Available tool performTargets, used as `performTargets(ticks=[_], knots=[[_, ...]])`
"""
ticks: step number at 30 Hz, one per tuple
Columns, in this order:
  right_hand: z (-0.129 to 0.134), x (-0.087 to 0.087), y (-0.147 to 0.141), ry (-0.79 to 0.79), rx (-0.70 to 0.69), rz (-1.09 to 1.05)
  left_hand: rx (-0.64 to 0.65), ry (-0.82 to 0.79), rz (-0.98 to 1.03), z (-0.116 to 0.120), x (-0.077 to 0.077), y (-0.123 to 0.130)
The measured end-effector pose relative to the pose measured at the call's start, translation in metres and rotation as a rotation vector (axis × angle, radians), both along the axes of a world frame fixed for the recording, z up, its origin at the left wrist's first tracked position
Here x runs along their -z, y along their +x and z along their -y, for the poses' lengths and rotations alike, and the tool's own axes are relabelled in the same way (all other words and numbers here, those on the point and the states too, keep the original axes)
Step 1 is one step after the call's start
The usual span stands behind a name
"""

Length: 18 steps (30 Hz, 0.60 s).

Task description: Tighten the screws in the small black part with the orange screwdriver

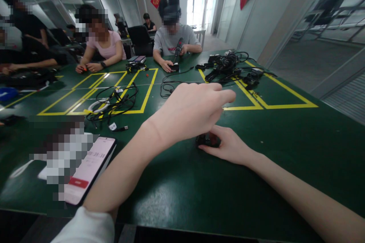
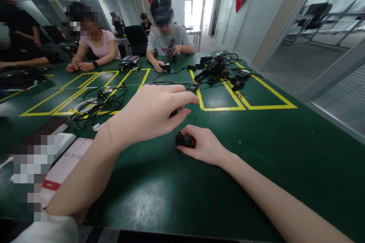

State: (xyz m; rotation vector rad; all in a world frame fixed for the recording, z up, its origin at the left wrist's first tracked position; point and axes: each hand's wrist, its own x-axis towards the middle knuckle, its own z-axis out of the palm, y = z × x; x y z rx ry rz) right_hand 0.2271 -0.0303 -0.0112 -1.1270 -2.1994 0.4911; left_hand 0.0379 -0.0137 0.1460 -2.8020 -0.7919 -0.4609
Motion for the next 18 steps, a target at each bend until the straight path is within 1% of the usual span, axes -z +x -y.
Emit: performTargets(ticks=[5, 11, 18], knots=[[0.001, -0.0006, -0.0001, 0.009, -0.007, -0.015, 0.049, -0.007, -0.014, 0.0004, -0.0004, -0.0003], [0.0006, -0.0017, 0.0002, -0.017, 0.005, 0.011, -0.003, -0.014, 0.004, 0.0008, -0.0002, -0.0003], [0.0008, -0.001, 0.0003, -0.009, 0.0, -0.006, -0.006, -0.036, 0.009, 0.0033, -0.0021, 0.0011]])
